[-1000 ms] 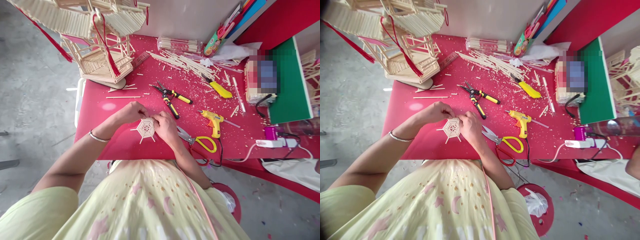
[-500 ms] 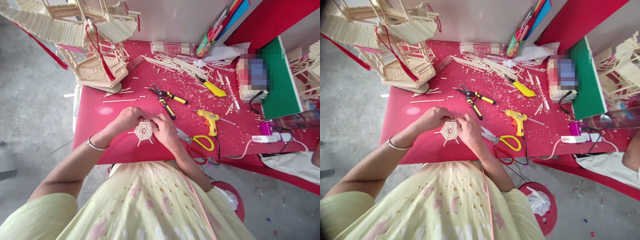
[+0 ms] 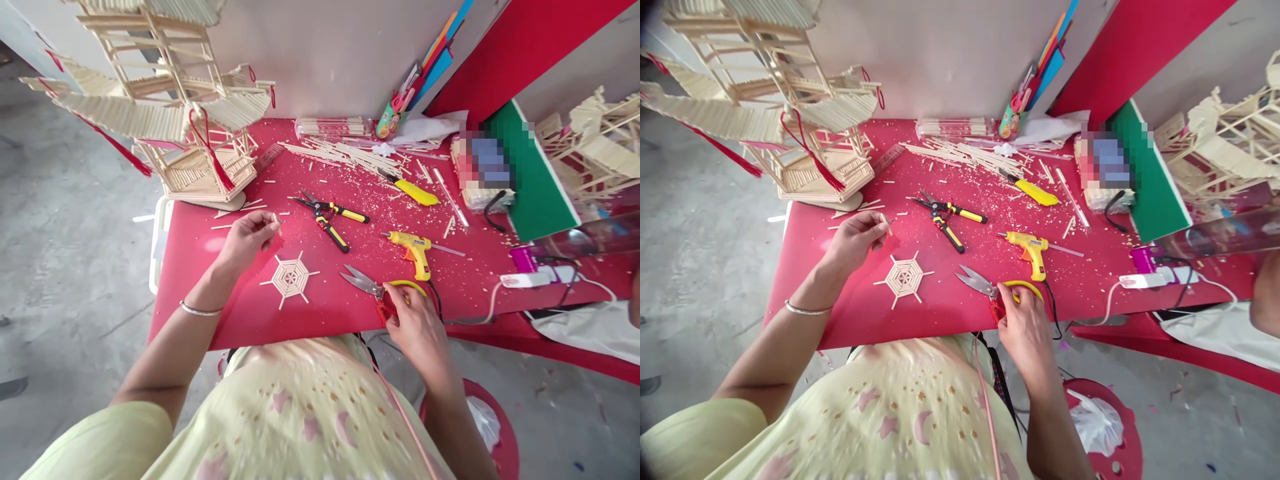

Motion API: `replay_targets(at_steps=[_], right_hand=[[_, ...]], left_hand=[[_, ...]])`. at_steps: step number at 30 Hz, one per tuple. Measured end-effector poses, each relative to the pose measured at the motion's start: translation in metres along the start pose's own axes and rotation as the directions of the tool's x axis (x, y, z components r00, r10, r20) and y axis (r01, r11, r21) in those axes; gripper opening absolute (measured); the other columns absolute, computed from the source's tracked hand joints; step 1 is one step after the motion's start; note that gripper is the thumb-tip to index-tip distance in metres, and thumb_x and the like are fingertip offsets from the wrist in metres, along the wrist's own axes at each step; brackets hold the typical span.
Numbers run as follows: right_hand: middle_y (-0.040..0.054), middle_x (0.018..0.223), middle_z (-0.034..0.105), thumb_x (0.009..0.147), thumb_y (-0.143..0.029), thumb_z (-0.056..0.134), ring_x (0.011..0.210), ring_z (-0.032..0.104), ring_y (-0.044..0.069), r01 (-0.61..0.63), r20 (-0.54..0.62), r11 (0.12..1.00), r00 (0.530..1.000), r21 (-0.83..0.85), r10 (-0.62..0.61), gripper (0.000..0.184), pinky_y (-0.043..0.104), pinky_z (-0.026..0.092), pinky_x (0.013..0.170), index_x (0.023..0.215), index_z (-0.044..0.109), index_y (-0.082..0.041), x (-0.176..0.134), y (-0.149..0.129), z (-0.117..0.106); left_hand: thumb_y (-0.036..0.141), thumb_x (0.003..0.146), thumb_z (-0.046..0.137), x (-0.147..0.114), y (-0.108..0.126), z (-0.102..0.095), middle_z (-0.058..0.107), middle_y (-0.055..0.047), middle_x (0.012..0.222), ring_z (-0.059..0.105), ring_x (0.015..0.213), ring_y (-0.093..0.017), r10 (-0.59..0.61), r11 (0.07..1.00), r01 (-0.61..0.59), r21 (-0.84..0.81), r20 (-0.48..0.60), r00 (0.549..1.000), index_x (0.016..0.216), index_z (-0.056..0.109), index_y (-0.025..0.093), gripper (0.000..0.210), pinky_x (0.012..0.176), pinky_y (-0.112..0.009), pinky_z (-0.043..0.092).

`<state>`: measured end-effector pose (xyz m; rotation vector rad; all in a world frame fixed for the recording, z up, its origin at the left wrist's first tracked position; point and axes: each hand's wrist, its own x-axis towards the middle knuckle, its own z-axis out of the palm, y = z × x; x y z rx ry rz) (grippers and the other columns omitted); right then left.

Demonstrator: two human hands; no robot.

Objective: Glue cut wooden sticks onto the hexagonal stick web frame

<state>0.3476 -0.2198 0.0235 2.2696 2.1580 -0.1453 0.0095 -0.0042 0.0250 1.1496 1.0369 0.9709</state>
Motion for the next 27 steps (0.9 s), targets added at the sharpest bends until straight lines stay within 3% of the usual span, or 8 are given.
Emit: replay_targets(at_steps=[4,8,10,12,16,19,21,27], right_hand=[[0.0138,0.106,0.068,0.077,-0.012,0.058,0.104,0.062,0.034,0.049,-0.013,0.998,0.999,-0.046,-0.05,0.082,0.046,0.055,0.087,0.157,0.045,-0.026,0.011,0.01,0.0],[0.008,0.096,0.072,0.081,-0.016,0.061,0.093,0.066,0.029,0.082,-0.008,0.99,0.997,0.117,-0.082,0.074,0.045,0.054,0.091,0.153,0.05,-0.031,0.016,0.02,-0.008],[0.0066,0.094,0.071,0.086,-0.028,0.066,0.088,0.067,0.027,0.07,-0.043,0.961,0.997,0.268,-0.061,0.063,0.043,0.055,0.09,0.148,0.055,-0.031,0.019,0.017,-0.013],[0.0057,0.09,0.069,0.088,-0.043,0.068,0.083,0.067,0.025,0.029,-0.103,0.9,0.995,0.434,0.017,0.058,0.04,0.056,0.082,0.143,0.058,-0.029,0.025,0.004,-0.019],[0.0041,0.087,0.067,0.091,-0.055,0.062,0.077,0.066,0.023,0.017,-0.154,0.762,0.982,0.648,0.109,0.057,0.035,0.056,0.074,0.141,0.057,-0.027,0.051,-0.044,-0.03],[0.008,0.097,0.069,0.094,-0.052,0.063,0.089,0.065,0.026,0.168,-0.248,0.803,0.968,0.572,-0.026,0.062,0.04,0.054,0.084,0.148,0.052,-0.024,0.075,-0.083,-0.033],[0.0122,0.107,0.069,0.096,-0.049,0.062,0.101,0.064,0.029,0.251,-0.297,0.848,0.948,0.468,-0.116,0.063,0.043,0.052,0.092,0.151,0.049,-0.021,0.088,-0.104,-0.032],[0.0149,0.113,0.068,0.099,-0.037,0.057,0.105,0.062,0.03,0.222,-0.188,0.92,0.968,0.322,-0.168,0.057,0.039,0.05,0.086,0.152,0.049,-0.019,0.108,-0.13,-0.033]], left_hand=[[0.04,0.078,0.083,-0.007,0.001,0.002,0.058,0.006,0.059,0.045,0.038,-0.006,-0.096,0.97,0.102,-0.222,0.038,0.995,0.09,0.06,0.022,0.032,0.034,-0.018,0.027],[0.046,0.078,0.083,-0.01,0.002,-0.001,0.076,-0.004,0.084,0.072,0.065,-0.014,-0.119,0.931,0.133,-0.341,0.061,0.991,0.097,0.062,0.02,0.038,0.044,-0.018,0.049],[0.058,0.082,0.076,-0.009,0.001,-0.001,0.077,-0.007,0.086,0.076,0.073,-0.018,-0.135,0.918,0.15,-0.368,0.066,0.989,0.096,0.063,0.019,0.043,0.047,-0.021,0.054],[0.06,0.082,0.076,-0.008,0.0,0.0,0.075,-0.006,0.08,0.074,0.066,-0.016,-0.125,0.923,0.133,-0.361,0.045,0.991,0.09,0.061,0.019,0.044,0.045,-0.02,0.053],[0.037,0.068,0.093,-0.01,0.001,0.01,0.074,0.0,0.073,0.067,0.052,-0.011,-0.076,0.938,0.075,-0.338,0.01,0.997,0.094,0.058,0.021,0.046,0.042,-0.016,0.049],[0.035,0.069,0.093,-0.013,0.002,0.017,0.076,-0.001,0.075,0.07,0.055,-0.012,-0.078,0.932,0.077,-0.354,0.01,0.997,0.105,0.065,0.021,0.048,0.046,-0.018,0.053],[0.036,0.069,0.093,-0.016,0.002,0.022,0.077,-0.003,0.076,0.072,0.059,-0.013,-0.077,0.932,0.07,-0.355,-0.005,0.997,0.101,0.072,0.019,0.042,0.048,-0.019,0.056],[0.033,0.057,0.098,-0.018,0.002,0.037,0.079,-0.003,0.078,0.074,0.068,-0.015,-0.137,0.913,0.078,-0.401,-0.121,0.983,0.085,0.08,0.02,0.035,0.059,-0.022,0.062]])
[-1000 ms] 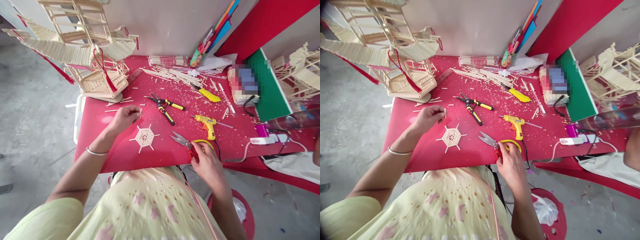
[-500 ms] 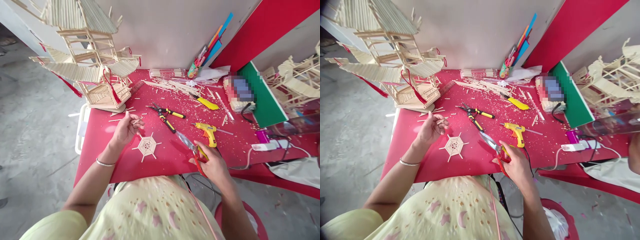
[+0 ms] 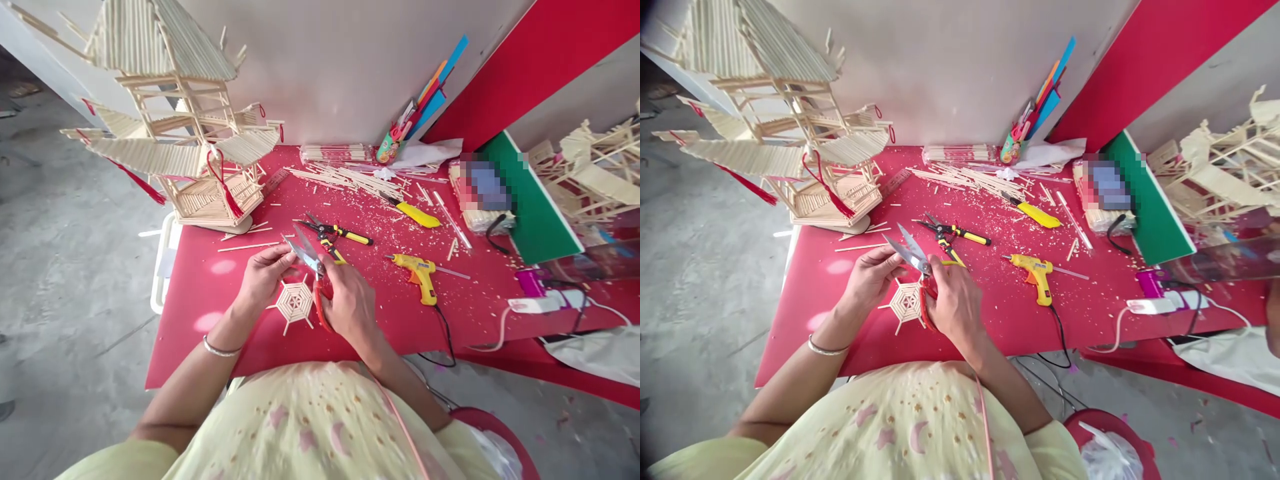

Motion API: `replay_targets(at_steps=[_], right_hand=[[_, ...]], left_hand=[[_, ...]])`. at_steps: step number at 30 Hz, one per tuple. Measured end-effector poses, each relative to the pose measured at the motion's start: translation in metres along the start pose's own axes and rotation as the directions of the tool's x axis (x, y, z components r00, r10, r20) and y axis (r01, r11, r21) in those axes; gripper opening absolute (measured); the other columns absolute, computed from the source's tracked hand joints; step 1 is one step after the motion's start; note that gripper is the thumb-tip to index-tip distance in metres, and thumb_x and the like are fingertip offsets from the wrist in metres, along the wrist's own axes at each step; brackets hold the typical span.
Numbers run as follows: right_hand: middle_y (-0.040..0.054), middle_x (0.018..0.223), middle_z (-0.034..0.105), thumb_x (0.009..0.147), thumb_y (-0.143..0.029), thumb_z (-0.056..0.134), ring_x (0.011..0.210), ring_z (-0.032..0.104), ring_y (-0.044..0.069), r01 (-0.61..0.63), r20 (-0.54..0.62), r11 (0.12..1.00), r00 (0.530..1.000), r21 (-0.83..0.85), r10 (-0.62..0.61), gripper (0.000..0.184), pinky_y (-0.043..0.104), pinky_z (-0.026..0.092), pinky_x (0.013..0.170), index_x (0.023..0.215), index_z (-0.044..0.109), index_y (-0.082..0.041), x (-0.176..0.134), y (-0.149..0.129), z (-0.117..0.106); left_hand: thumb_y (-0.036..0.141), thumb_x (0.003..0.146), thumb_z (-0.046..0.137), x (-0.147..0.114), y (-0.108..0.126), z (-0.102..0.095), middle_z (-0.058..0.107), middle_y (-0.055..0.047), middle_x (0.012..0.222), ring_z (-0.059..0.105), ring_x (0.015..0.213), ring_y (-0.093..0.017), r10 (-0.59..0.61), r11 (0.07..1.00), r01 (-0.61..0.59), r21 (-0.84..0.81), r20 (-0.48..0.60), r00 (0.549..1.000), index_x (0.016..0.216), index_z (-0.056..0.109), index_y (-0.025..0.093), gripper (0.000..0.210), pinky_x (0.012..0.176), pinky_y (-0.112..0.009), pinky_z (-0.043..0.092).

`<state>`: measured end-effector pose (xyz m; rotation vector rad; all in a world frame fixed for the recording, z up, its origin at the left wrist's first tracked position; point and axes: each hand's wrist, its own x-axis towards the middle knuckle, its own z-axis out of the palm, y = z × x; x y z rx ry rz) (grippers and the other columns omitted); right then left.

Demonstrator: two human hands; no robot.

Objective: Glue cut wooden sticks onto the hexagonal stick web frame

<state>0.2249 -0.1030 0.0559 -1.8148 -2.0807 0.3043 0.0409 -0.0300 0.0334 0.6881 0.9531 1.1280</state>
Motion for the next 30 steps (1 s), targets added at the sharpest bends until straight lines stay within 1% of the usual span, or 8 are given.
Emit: replay_targets(at_steps=[3,6,8,10,13,15,21,30], right_hand=[[0.0149,0.113,0.067,0.096,-0.034,0.06,0.105,0.061,0.031,-0.014,0.041,0.999,0.999,-0.031,0.016,0.058,0.039,0.05,0.086,0.151,0.049,-0.02,0.005,-0.005,0.0],[0.0149,0.113,0.066,0.096,-0.032,0.06,0.108,0.06,0.031,-0.019,0.058,0.999,0.998,-0.038,0.021,0.057,0.038,0.049,0.086,0.15,0.049,-0.02,0.01,-0.009,0.001],[0.0148,0.112,0.065,0.096,-0.032,0.059,0.107,0.06,0.031,-0.022,0.057,0.999,0.998,-0.034,0.024,0.055,0.037,0.049,0.086,0.149,0.05,-0.02,0.012,-0.011,0.003],[0.0144,0.111,0.065,0.097,-0.032,0.059,0.106,0.06,0.031,-0.018,0.05,0.999,0.999,-0.031,0.019,0.052,0.037,0.048,0.087,0.147,0.051,-0.019,0.013,-0.012,0.004],[0.0135,0.11,0.065,0.096,-0.031,0.059,0.106,0.06,0.03,0.001,0.032,1.0,0.999,-0.032,0.0,0.052,0.037,0.048,0.088,0.146,0.052,-0.018,0.013,-0.013,0.008],[0.0127,0.109,0.064,0.096,-0.03,0.059,0.106,0.061,0.03,0.001,0.016,0.999,1.0,-0.035,0.0,0.052,0.037,0.048,0.087,0.146,0.051,-0.018,0.013,-0.014,0.011],[0.012,0.111,0.066,0.097,-0.03,0.058,0.105,0.062,0.029,-0.025,0.022,0.999,0.999,-0.025,0.025,0.05,0.035,0.048,0.082,0.146,0.051,-0.02,0.011,-0.014,0.018],[0.0111,0.106,0.066,0.1,-0.038,0.054,0.102,0.064,0.029,-0.042,0.061,0.999,0.997,-0.017,0.043,0.048,0.034,0.046,0.076,0.145,0.051,-0.02,0.015,-0.02,0.015]], left_hand=[[0.034,0.056,0.098,-0.001,-0.001,0.003,0.08,-0.003,0.083,0.075,0.072,-0.016,-0.001,1.0,0.001,-0.025,-0.03,1.0,0.083,0.081,0.021,0.034,0.069,-0.027,0.065],[0.034,0.061,0.095,0.0,0.0,0.001,0.08,-0.004,0.087,0.074,0.073,-0.016,0.008,1.0,-0.007,0.028,-0.063,0.998,0.086,0.081,0.021,0.031,0.064,-0.026,0.063],[0.032,0.064,0.092,0.0,-0.001,0.0,0.078,-0.004,0.083,0.071,0.068,-0.014,0.032,0.997,-0.026,0.075,-0.087,0.996,0.084,0.081,0.021,0.026,0.053,-0.021,0.055],[0.03,0.064,0.09,0.0,-0.001,0.001,0.073,-0.002,0.072,0.062,0.058,-0.01,0.053,0.995,-0.042,0.095,-0.115,0.992,0.079,0.08,0.02,0.021,0.044,-0.018,0.044],[0.027,0.06,0.091,0.0,-0.002,0.004,0.063,0.002,0.059,0.047,0.046,-0.004,0.03,0.998,-0.021,0.059,-0.158,0.987,0.073,0.078,0.019,0.02,0.039,-0.016,0.033],[0.029,0.059,0.092,-0.001,-0.001,0.006,0.061,0.002,0.056,0.045,0.045,-0.004,0.006,1.0,-0.001,0.027,-0.166,0.986,0.073,0.077,0.018,0.024,0.038,-0.016,0.029],[0.031,0.058,0.094,-0.003,-0.002,0.008,0.062,0.001,0.058,0.048,0.043,-0.006,0.052,0.998,-0.049,0.027,-0.162,0.985,0.079,0.078,0.013,0.031,0.037,-0.017,0.029],[0.028,0.063,0.092,-0.002,-0.009,0.005,0.067,0.0,0.074,0.051,0.043,-0.004,0.165,0.986,-0.156,0.06,-0.204,0.965,0.081,0.081,0.015,0.025,0.034,-0.017,0.03]])
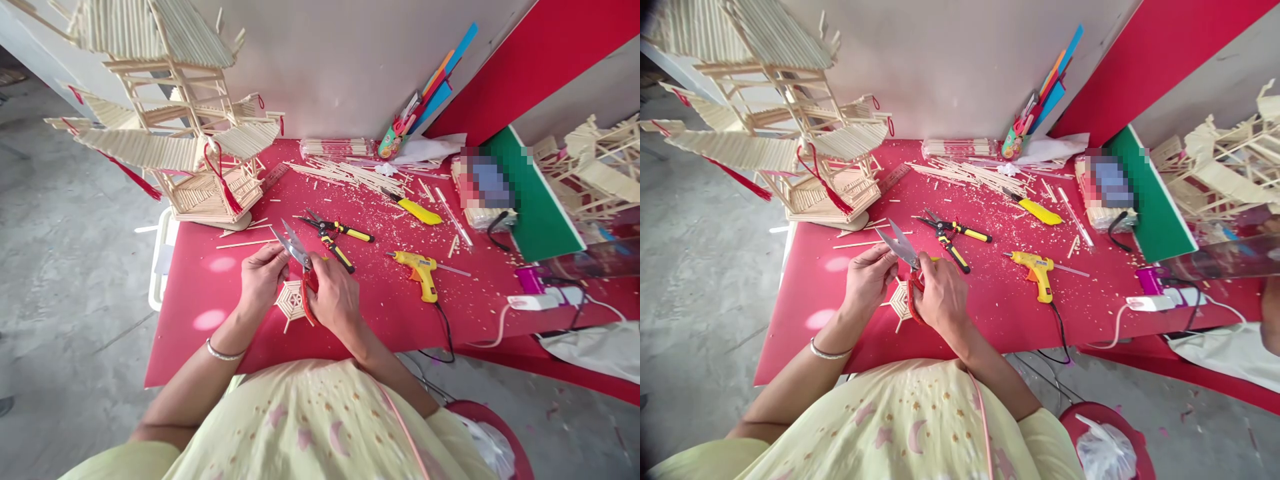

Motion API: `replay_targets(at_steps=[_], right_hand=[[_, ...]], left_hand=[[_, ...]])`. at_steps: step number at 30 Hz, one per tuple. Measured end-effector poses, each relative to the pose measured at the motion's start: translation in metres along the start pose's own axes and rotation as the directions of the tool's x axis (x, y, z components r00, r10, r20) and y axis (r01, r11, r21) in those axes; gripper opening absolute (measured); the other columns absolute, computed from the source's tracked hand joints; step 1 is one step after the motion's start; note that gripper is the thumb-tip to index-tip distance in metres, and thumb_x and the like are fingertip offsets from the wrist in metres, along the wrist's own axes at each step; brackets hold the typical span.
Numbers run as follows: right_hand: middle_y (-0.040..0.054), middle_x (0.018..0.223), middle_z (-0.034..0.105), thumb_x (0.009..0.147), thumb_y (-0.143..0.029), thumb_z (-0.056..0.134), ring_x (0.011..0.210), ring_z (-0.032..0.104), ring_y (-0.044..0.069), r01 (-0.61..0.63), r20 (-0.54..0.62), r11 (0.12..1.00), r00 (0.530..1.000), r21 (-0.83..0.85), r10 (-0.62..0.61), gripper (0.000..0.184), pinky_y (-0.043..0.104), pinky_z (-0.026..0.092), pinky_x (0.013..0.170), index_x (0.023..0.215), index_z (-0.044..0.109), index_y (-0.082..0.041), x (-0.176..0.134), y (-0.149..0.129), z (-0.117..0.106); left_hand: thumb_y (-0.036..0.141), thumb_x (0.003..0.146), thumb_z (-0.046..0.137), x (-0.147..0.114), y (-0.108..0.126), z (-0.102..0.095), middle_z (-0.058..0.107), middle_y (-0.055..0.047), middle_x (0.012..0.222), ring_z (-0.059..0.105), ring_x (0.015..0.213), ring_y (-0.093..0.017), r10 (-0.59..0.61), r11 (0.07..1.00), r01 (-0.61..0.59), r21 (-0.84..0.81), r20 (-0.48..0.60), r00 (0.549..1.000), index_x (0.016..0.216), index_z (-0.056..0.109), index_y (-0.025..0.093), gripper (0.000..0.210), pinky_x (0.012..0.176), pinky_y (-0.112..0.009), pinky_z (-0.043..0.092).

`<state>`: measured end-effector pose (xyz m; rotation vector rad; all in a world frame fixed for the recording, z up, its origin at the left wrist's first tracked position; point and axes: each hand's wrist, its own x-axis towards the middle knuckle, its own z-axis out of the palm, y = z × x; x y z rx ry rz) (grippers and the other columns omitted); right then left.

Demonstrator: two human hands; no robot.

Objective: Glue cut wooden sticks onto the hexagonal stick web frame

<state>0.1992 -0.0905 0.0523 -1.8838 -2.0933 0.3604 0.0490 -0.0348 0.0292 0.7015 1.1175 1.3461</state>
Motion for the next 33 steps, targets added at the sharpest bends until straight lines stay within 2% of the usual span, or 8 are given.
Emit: replay_targets(at_steps=[8,15,19,24,28,33], right_hand=[[0.0108,0.107,0.071,0.1,-0.037,0.052,0.101,0.066,0.027,-0.013,0.024,0.998,1.0,0.057,0.012,0.045,0.032,0.046,0.079,0.141,0.054,-0.02,0.004,-0.002,0.003],[0.0102,0.113,0.075,0.101,-0.033,0.048,0.094,0.07,0.022,-0.059,0.06,0.995,0.997,0.077,0.055,0.042,0.028,0.044,0.073,0.141,0.057,-0.021,0.011,0.0,0.013],[0.0094,0.112,0.076,0.101,-0.029,0.045,0.094,0.071,0.022,-0.047,0.114,0.996,0.993,0.074,0.038,0.043,0.027,0.044,0.074,0.142,0.056,-0.021,0.017,0.001,0.012],[0.0083,0.11,0.077,0.101,-0.027,0.045,0.095,0.072,0.022,-0.036,0.127,0.995,0.992,0.091,0.024,0.043,0.028,0.044,0.075,0.142,0.055,-0.022,0.02,0.0,0.009],[0.0082,0.111,0.076,0.102,-0.033,0.046,0.096,0.071,0.022,-0.026,0.106,0.996,0.994,0.085,0.017,0.041,0.028,0.044,0.074,0.141,0.054,-0.023,0.018,-0.004,0.003],[0.0079,0.11,0.075,0.1,-0.03,0.048,0.097,0.071,0.023,-0.025,0.086,0.998,0.996,0.063,0.02,0.04,0.028,0.043,0.074,0.139,0.055,-0.023,0.017,-0.007,-0.004]], left_hand=[[0.027,0.067,0.09,0.0,-0.003,-0.001,0.064,0.001,0.07,0.049,0.044,-0.003,0.023,0.999,-0.023,0.025,-0.001,1.0,0.085,0.082,0.015,0.023,0.035,-0.017,0.032],[0.028,0.07,0.09,-0.002,-0.006,0.0,0.064,0.002,0.073,0.049,0.045,-0.003,0.052,0.998,-0.051,0.023,-0.033,0.998,0.087,0.083,0.017,0.022,0.035,-0.018,0.034],[0.029,0.071,0.09,-0.001,-0.005,0.001,0.066,0.001,0.075,0.049,0.045,-0.003,0.061,0.998,-0.06,0.028,-0.058,0.996,0.091,0.084,0.017,0.024,0.035,-0.017,0.034],[0.03,0.071,0.09,0.0,-0.004,0.001,0.066,0.002,0.074,0.05,0.045,-0.003,0.049,0.999,-0.048,0.016,-0.066,0.997,0.093,0.084,0.019,0.025,0.035,-0.017,0.035],[0.029,0.072,0.09,0.0,-0.006,0.001,0.063,0.002,0.075,0.051,0.046,-0.003,0.109,0.994,-0.108,0.027,-0.06,0.992,0.091,0.084,0.019,0.022,0.035,-0.017,0.035],[0.03,0.075,0.088,-0.007,-0.007,0.005,0.065,0.001,0.08,0.05,0.044,-0.002,0.186,0.981,-0.183,0.06,-0.057,0.981,0.089,0.083,0.019,0.018,0.035,-0.018,0.036]])
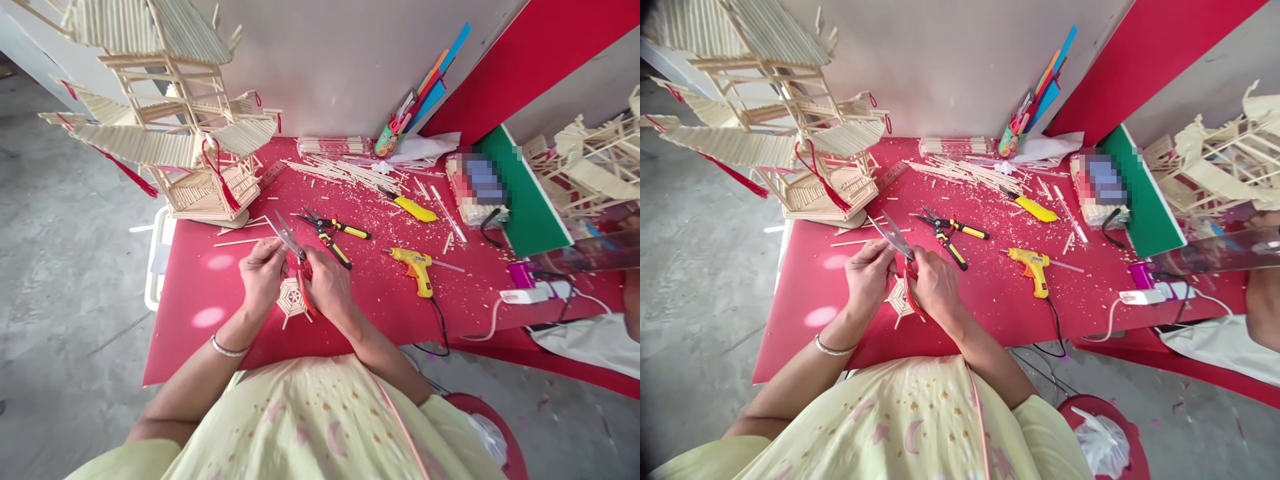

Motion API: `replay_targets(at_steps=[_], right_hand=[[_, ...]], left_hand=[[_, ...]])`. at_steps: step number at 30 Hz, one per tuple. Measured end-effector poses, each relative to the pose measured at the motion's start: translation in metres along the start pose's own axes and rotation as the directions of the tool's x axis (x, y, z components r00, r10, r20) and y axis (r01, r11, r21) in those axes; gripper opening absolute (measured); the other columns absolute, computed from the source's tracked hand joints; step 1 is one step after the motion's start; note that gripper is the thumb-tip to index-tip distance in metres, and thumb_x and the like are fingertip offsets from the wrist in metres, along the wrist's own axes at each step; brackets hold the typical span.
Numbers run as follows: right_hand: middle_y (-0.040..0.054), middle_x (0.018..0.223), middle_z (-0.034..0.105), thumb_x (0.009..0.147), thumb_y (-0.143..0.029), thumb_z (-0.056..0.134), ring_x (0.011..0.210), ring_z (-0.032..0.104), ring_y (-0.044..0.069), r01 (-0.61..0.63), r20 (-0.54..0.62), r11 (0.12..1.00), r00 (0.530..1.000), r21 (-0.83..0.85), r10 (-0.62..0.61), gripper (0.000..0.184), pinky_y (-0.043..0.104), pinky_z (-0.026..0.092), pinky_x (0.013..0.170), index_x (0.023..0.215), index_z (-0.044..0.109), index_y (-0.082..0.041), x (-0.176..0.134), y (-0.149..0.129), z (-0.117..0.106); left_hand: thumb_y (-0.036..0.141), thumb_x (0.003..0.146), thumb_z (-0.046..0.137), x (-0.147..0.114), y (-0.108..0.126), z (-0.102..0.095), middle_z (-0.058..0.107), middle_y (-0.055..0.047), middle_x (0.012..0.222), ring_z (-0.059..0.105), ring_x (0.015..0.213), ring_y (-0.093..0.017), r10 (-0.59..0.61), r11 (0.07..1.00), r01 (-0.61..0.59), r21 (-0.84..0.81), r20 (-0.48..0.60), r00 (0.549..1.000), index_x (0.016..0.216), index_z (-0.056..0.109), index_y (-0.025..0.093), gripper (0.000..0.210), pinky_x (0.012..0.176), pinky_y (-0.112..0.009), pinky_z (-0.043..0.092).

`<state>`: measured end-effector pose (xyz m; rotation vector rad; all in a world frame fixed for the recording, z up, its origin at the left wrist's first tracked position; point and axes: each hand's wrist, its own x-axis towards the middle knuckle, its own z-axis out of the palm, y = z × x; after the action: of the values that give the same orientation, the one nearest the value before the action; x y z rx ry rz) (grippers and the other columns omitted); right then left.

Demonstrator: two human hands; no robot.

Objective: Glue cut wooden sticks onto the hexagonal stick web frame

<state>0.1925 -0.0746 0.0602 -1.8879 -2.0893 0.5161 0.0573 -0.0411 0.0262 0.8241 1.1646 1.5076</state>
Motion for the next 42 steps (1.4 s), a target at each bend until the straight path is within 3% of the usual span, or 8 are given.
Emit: replay_targets(at_steps=[8,16,20,25,30,34,39,42], right_hand=[[0.0064,0.096,0.078,0.099,-0.027,0.045,0.081,0.072,0.02,-0.014,0.017,1.0,1.0,0.017,0.013,0.035,0.027,0.038,0.065,0.13,0.061,-0.022,0.002,0.008,0.006],[0.0039,0.079,0.077,0.098,-0.034,0.049,0.068,0.068,0.019,-0.064,-0.128,0.993,0.989,0.099,0.076,0.039,0.026,0.039,0.063,0.132,0.066,-0.022,-0.003,0.019,0.001],[0.0081,0.095,0.08,0.1,-0.038,0.05,0.077,0.071,0.021,-0.059,-0.174,0.998,0.983,-0.023,0.054,0.046,0.027,0.042,0.066,0.141,0.064,-0.022,-0.029,0.045,-0.008],[0.0068,0.095,0.079,0.099,-0.044,0.06,0.083,0.073,0.02,0.033,-0.069,0.987,0.997,-0.157,-0.044,0.046,0.027,0.047,0.071,0.14,0.067,-0.025,-0.09,0.099,-0.012],[0.0088,0.108,0.077,0.096,-0.043,0.066,0.1,0.072,0.025,-0.017,-0.039,0.973,0.999,-0.229,0.009,0.051,0.032,0.053,0.08,0.145,0.063,-0.026,-0.135,0.139,-0.026],[0.0074,0.113,0.073,0.094,-0.03,0.064,0.106,0.067,0.026,-0.015,0.048,0.964,0.998,-0.266,0.029,0.052,0.036,0.056,0.08,0.146,0.061,-0.03,-0.148,0.147,-0.045],[0.0121,0.114,0.07,0.098,-0.028,0.057,0.104,0.066,0.028,-0.094,-0.104,0.951,0.992,-0.294,0.066,0.039,0.039,0.055,0.083,0.135,0.07,-0.024,-0.137,0.12,-0.05],[0.0099,0.112,0.072,0.103,-0.026,0.051,0.1,0.067,0.023,0.03,-0.179,0.995,0.983,-0.092,-0.047,0.035,0.036,0.054,0.091,0.133,0.071,-0.024,-0.117,0.088,-0.025]], left_hand=[[0.031,0.071,0.09,-0.003,0.004,0.006,0.066,0.002,0.071,0.049,0.043,-0.002,-0.117,0.992,0.116,-0.053,-0.016,0.993,0.096,0.084,0.02,0.027,0.035,-0.017,0.035],[0.03,0.064,0.094,-0.001,0.002,0.009,0.063,0.005,0.059,0.05,0.042,-0.004,-0.214,0.969,0.212,-0.129,-0.008,0.977,0.098,0.08,0.016,0.039,0.037,-0.017,0.036],[0.03,0.062,0.095,0.003,0.004,0.004,0.062,0.005,0.059,0.048,0.042,-0.004,-0.211,0.968,0.212,-0.132,0.019,0.977,0.092,0.079,0.016,0.036,0.035,-0.017,0.031],[0.03,0.062,0.094,0.015,0.009,-0.01,0.061,0.002,0.056,0.047,0.042,-0.005,-0.271,0.962,0.274,-0.005,0.134,0.953,0.086,0.08,0.014,0.032,0.036,-0.016,0.03],[0.03,0.066,0.091,0.028,0.009,-0.027,0.055,0.002,0.046,0.043,0.035,-0.007,-0.244,0.956,0.184,0.227,0.273,0.931,0.087,0.08,0.014,0.028,0.034,-0.018,0.03],[0.028,0.069,0.087,0.035,0.008,-0.038,0.054,0.001,0.042,0.043,0.032,-0.008,-0.347,0.85,0.086,0.521,0.43,0.833,0.082,0.082,0.015,0.019,0.034,-0.019,0.031],[0.02,0.07,0.078,0.045,0.008,-0.041,0.065,-0.003,0.052,0.053,0.039,-0.011,-0.369,0.682,-0.172,0.711,0.538,0.758,0.072,0.082,0.018,0.005,0.04,-0.02,0.037],[0.015,0.068,0.072,0.051,0.006,-0.037,0.07,-0.004,0.058,0.058,0.046,-0.013,-0.383,0.631,-0.27,0.728,0.594,0.708,0.07,0.082,0.019,0.011,0.045,-0.021,0.04]])
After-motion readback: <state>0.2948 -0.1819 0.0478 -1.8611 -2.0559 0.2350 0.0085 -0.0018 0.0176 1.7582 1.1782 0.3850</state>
